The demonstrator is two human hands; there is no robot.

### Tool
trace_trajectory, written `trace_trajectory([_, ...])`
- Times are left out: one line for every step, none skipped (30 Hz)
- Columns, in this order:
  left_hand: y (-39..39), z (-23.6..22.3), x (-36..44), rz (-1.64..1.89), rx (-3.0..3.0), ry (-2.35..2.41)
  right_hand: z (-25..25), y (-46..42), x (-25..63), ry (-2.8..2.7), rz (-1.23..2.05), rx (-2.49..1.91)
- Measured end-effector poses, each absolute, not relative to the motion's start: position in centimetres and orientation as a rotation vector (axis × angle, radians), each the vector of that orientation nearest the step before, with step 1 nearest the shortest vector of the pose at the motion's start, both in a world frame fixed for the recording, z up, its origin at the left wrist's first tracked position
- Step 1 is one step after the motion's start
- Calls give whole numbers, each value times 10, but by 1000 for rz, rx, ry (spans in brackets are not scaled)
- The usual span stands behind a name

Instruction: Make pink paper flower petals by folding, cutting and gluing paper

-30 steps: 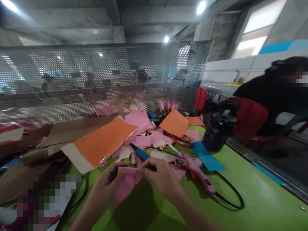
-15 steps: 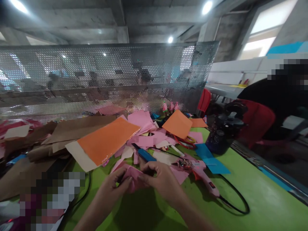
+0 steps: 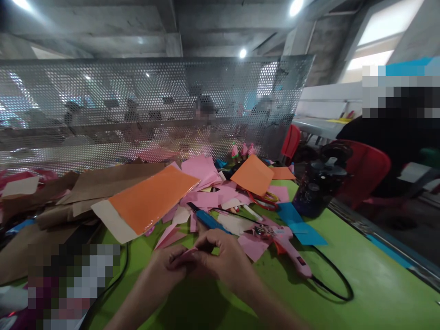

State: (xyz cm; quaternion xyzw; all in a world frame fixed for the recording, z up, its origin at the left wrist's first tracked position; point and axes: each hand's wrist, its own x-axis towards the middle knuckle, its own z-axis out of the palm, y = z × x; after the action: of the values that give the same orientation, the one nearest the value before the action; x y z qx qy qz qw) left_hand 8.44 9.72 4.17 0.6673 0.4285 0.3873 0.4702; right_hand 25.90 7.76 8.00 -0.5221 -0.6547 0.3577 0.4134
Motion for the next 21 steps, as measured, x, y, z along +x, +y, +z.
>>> trace_trajectory([98, 42, 84, 940, 1645, 1058, 79, 78, 259, -1625, 896, -1321])
trace_trajectory([98, 43, 83, 939, 1637, 1058, 78, 80, 260, -1593, 911, -1318])
trace_trajectory([99, 45, 82, 951, 1606, 1048, 78, 81, 261, -1553, 936, -1307])
trace_trajectory([101, 46, 81, 984, 1549, 1029, 77, 83, 263, -1507, 963, -1288])
trace_trajectory([102, 48, 80, 1029, 1469, 1006, 76, 84, 264, -1456, 985, -1263])
trace_trajectory([103, 50, 80, 1071, 1374, 985, 76, 86, 265, -1405, 1004, -1237])
trace_trajectory([104, 51, 79, 1102, 1280, 969, 75, 87, 266, -1356, 1024, -1212])
trace_trajectory([104, 51, 80, 1119, 1203, 956, 74, 88, 267, -1311, 1044, -1188])
trace_trajectory([104, 51, 80, 1119, 1153, 940, 73, 89, 268, -1274, 1064, -1171])
trace_trajectory([103, 51, 82, 1105, 1131, 921, 72, 89, 268, -1253, 1081, -1160])
trace_trajectory([102, 50, 84, 1086, 1135, 904, 71, 89, 267, -1247, 1093, -1157])
trace_trajectory([100, 48, 86, 1073, 1155, 896, 70, 89, 267, -1257, 1101, -1158])
trace_trajectory([98, 47, 88, 1067, 1182, 901, 70, 89, 266, -1278, 1104, -1165])
trace_trajectory([97, 45, 90, 1065, 1208, 921, 70, 88, 266, -1309, 1105, -1176])
trace_trajectory([95, 43, 91, 1068, 1231, 948, 71, 87, 265, -1342, 1106, -1185])
trace_trajectory([94, 41, 92, 1073, 1249, 979, 72, 86, 264, -1366, 1107, -1191])
trace_trajectory([93, 39, 92, 1074, 1266, 1004, 73, 85, 264, -1382, 1111, -1195])
trace_trajectory([93, 38, 92, 1073, 1280, 1023, 74, 84, 264, -1387, 1117, -1195])
trace_trajectory([92, 38, 92, 1070, 1292, 1034, 75, 83, 264, -1383, 1124, -1194])
trace_trajectory([93, 38, 91, 1069, 1296, 1039, 76, 83, 264, -1376, 1128, -1197])
trace_trajectory([93, 39, 91, 1070, 1290, 1034, 77, 84, 264, -1372, 1130, -1202])
